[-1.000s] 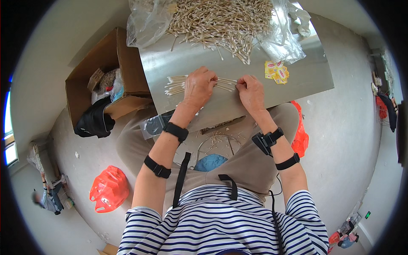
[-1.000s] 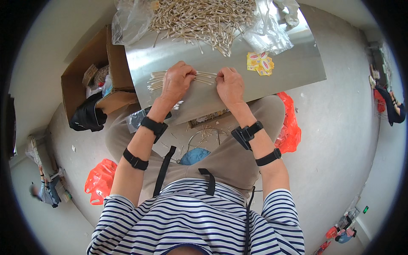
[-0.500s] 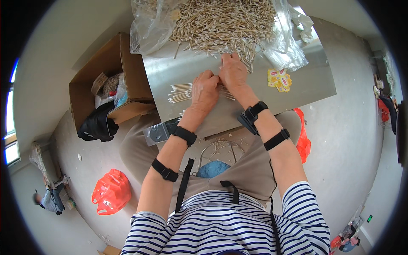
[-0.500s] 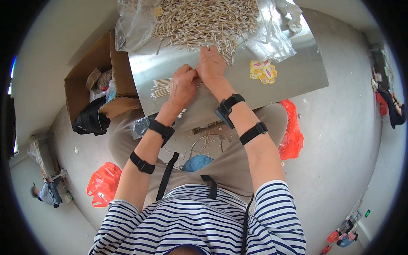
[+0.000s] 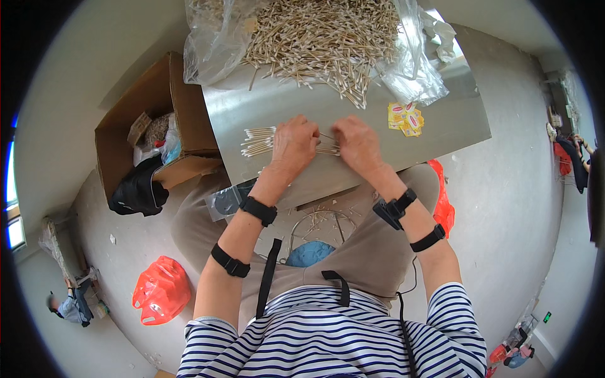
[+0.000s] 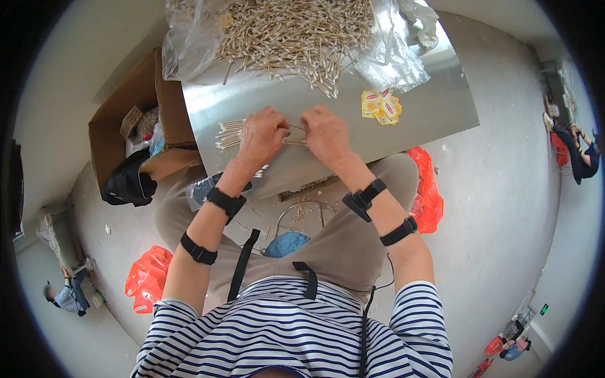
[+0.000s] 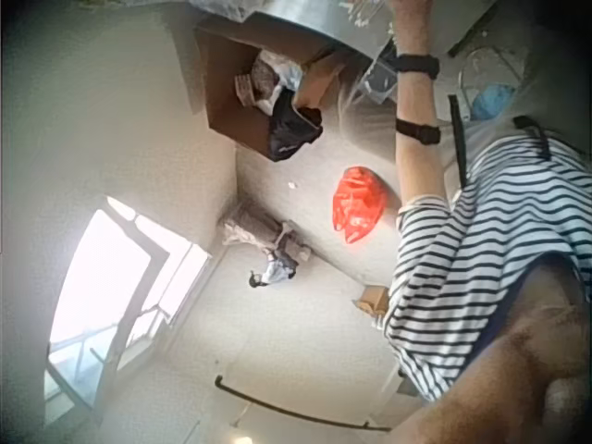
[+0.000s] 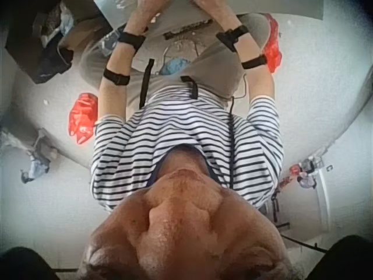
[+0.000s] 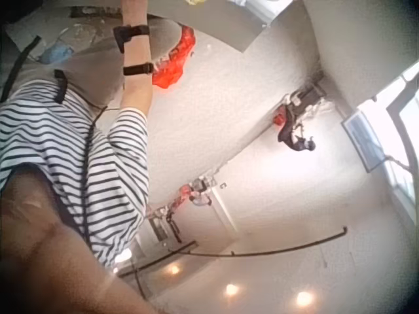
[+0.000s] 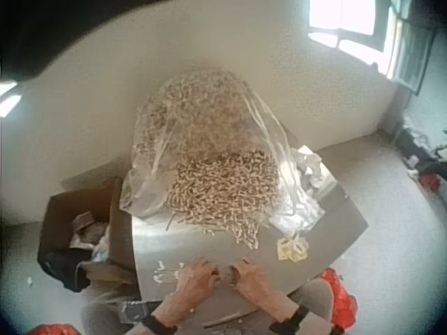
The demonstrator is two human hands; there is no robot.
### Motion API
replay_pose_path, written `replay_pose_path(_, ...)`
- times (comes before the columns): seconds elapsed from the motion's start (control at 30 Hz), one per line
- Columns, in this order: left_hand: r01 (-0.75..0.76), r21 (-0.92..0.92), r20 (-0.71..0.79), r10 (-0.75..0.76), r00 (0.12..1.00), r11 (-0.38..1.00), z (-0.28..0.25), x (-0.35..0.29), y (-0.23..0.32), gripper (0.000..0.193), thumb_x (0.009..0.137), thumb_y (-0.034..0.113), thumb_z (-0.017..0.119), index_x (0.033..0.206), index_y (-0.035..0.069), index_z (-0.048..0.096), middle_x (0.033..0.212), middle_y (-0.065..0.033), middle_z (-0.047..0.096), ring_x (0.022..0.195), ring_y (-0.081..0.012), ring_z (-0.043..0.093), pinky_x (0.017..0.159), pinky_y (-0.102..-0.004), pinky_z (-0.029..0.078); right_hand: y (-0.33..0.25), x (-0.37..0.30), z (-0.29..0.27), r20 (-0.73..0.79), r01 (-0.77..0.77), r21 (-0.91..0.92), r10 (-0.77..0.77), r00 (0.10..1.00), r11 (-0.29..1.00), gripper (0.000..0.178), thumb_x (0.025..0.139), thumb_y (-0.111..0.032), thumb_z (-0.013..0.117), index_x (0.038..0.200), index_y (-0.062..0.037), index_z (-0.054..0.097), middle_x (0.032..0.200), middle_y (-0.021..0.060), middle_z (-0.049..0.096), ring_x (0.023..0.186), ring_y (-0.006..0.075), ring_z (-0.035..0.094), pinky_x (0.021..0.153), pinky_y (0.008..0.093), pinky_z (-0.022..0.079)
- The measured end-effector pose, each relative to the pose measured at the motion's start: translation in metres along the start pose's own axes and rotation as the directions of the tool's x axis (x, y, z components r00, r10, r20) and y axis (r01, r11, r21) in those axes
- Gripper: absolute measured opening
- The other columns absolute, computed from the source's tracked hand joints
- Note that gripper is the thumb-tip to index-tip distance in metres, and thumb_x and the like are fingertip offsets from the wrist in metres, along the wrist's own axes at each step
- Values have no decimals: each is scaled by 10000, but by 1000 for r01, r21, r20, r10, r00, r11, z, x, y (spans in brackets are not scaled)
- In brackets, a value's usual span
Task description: Sorting cotton swabs and placing them into small plastic packages.
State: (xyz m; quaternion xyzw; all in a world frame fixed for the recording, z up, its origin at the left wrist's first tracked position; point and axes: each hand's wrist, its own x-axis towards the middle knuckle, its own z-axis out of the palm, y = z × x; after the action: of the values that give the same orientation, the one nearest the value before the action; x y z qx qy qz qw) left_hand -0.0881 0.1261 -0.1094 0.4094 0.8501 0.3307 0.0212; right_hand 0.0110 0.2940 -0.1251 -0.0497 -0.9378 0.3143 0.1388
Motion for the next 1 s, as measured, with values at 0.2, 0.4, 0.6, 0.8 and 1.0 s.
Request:
replay_pose_path(0.2, 35, -44, -57, -37, 998, 998, -1, 54, -4, 95, 790, 50, 716, 884, 52, 708, 892, -132, 649, 846, -354, 657, 748, -462, 522, 16, 49, -10, -246, -359, -293, 293, 924, 886, 105, 850, -138, 700, 902, -68, 640, 956, 125, 663, 817, 383, 699, 691, 472, 562)
replay_pose_path(0.4, -16, 83, -96, 24, 995, 996, 30, 104, -20, 63, 821, 55, 652, 816, 108, 686, 897, -113, 644, 882, -351, 649, 793, -469, 501, 35, 62, -2, -197, -341, -348, 288, 937, 873, 115, 792, -122, 715, 878, -68, 660, 970, 139, 673, 805, 367, 718, 688, 456, 578)
replay_pose_path(0.6, -87, 139, -117, 104, 988, 987, 28, 108, -23, 68, 790, 47, 681, 796, 111, 658, 843, -101, 603, 860, -332, 634, 751, -461, 488, 40, 72, -17, -110, -202, -486, 170, 979, 850, 137, 743, -71, 697, 877, -59, 670, 988, 141, 682, 824, 358, 719, 704, 452, 582)
replay_pose_path(0.8, -241, 151, -76, 255, 964, 959, 5, 86, -14, 66, 789, 41, 692, 798, 87, 645, 825, -90, 591, 840, -325, 617, 734, -441, 464, 47, 67, -37, -157, -243, -337, 201, 967, 910, 123, 774, -57, 669, 896, -51, 665, 980, 157, 685, 885, 383, 701, 756, 471, 569)
replay_pose_path(1.0, -225, 59, 101, 218, 971, 973, 11, 36, -4, 64, 798, 54, 703, 828, 75, 650, 819, -91, 593, 840, -319, 614, 757, -438, 460, 30, 35, -36, 55, -172, -41, 174, 983, 984, 73, 825, -34, 624, 896, -41, 643, 942, 178, 685, 907, 416, 660, 787, 507, 516)
